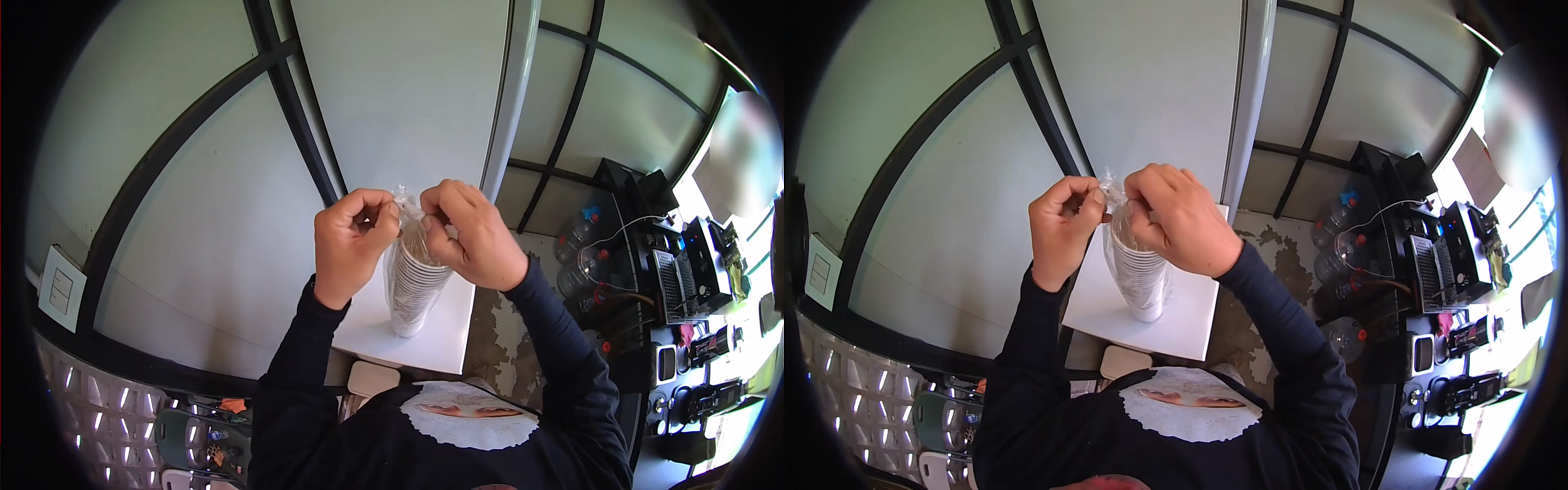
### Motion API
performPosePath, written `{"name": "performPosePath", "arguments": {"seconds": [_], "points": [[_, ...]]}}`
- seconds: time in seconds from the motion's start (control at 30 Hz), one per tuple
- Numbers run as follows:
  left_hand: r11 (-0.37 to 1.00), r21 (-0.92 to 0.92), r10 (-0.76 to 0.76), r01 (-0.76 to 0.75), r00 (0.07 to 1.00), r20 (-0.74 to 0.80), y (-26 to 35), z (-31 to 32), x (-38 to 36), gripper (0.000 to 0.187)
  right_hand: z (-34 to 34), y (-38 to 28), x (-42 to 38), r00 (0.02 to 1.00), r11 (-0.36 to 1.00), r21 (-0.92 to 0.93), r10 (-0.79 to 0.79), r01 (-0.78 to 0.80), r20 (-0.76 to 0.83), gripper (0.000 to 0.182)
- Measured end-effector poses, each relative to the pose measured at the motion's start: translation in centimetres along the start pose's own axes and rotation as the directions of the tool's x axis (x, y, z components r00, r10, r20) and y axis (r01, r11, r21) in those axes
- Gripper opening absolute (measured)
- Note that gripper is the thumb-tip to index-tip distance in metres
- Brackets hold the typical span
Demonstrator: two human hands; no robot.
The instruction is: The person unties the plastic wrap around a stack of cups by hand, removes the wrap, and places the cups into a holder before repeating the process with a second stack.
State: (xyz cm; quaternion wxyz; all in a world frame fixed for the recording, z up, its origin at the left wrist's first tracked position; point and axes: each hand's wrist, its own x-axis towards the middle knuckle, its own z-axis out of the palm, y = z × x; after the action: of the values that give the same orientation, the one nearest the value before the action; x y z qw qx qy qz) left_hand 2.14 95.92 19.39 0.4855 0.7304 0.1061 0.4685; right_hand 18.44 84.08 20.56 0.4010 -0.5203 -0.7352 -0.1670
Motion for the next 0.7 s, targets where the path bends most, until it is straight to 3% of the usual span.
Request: {"name": "performPosePath", "arguments": {"seconds": [0.07,0.17,0.23,0.33,0.37,0.4,0.47,0.53,0.6,0.63,0.67,0.7], "points": [[0.999,0.013,0.047,-0.046,0.998,-0.035,-0.2,0.3,0.0,0.004,1.0,0.1,-0.5,0.967,0.934,0.293,0.239,-0.206,-0.083,0.024],[1.000,-0.008,0.023,-0.023,1.000,-0.004,0.1,-0.3,0.2,0.005,-0.1,-1.9,0.2,0.955,0.965,0.162,0.235,-0.207,-0.183,0.025],[0.988,0.135,0.082,-0.081,0.997,-0.005,0.2,-0.3,-0.2,0.006,0.6,-1.2,0.3,0.963,0.992,0.023,0.129,-0.127,-0.235,0.027],[0.985,0.150,0.097,-0.088,0.994,-0.055,-0.6,-0.5,0.1,0.009,2.1,-1.0,-0.1,0.943,0.998,0.007,0.062,-0.063,-0.328,0.023],[0.971,0.225,0.095,-0.078,0.993,-0.066,-1.6,-1.0,0.1,0.010,2.5,-0.9,-0.5,0.937,0.999,0.013,0.044,-0.041,-0.347,0.023],[0.991,0.105,0.088,-0.081,0.994,-0.064,-2.2,-0.8,0.0,0.012,3.0,-1.0,-0.7,0.911,1.000,0.019,0.004,0.004,-0.413,0.024],[0.981,0.191,0.051,-0.040,0.998,-0.049,-2.5,-1.5,0.4,0.017,3.5,-1.0,-1.2,0.892,0.951,0.297,0.055,0.091,-0.449,0.015],[0.999,-0.038,0.010,-0.010,1.000,-0.006,-2.9,-1.0,0.2,0.024,4.0,-1.4,-1.5,0.869,0.875,0.458,0.097,0.158,-0.485,0.008],[0.997,-0.057,-0.045,0.043,0.998,-0.033,-4.3,-1.6,-0.2,0.030,5.2,-1.9,-1.9,0.857,0.811,0.572,0.203,0.124,-0.474,0.010],[1.000,-0.015,0.024,-0.024,1.000,-0.017,-5.0,-2.1,0.3,0.032,5.4,-2.2,-1.8,0.860,0.860,0.506,0.212,0.061,-0.465,0.011],[0.988,0.146,0.048,-0.048,0.999,0.002,-4.1,-2.2,0.3,0.034,4.9,-2.4,-1.9,0.867,0.902,0.432,0.215,0.000,-0.450,0.013],[0.992,0.129,0.003,-0.007,1.000,0.025,-6.1,-3.3,1.1,0.035,3.9,-2.6,-1.9,0.852,0.916,0.399,0.231,-0.028,-0.470,0.013]]}}
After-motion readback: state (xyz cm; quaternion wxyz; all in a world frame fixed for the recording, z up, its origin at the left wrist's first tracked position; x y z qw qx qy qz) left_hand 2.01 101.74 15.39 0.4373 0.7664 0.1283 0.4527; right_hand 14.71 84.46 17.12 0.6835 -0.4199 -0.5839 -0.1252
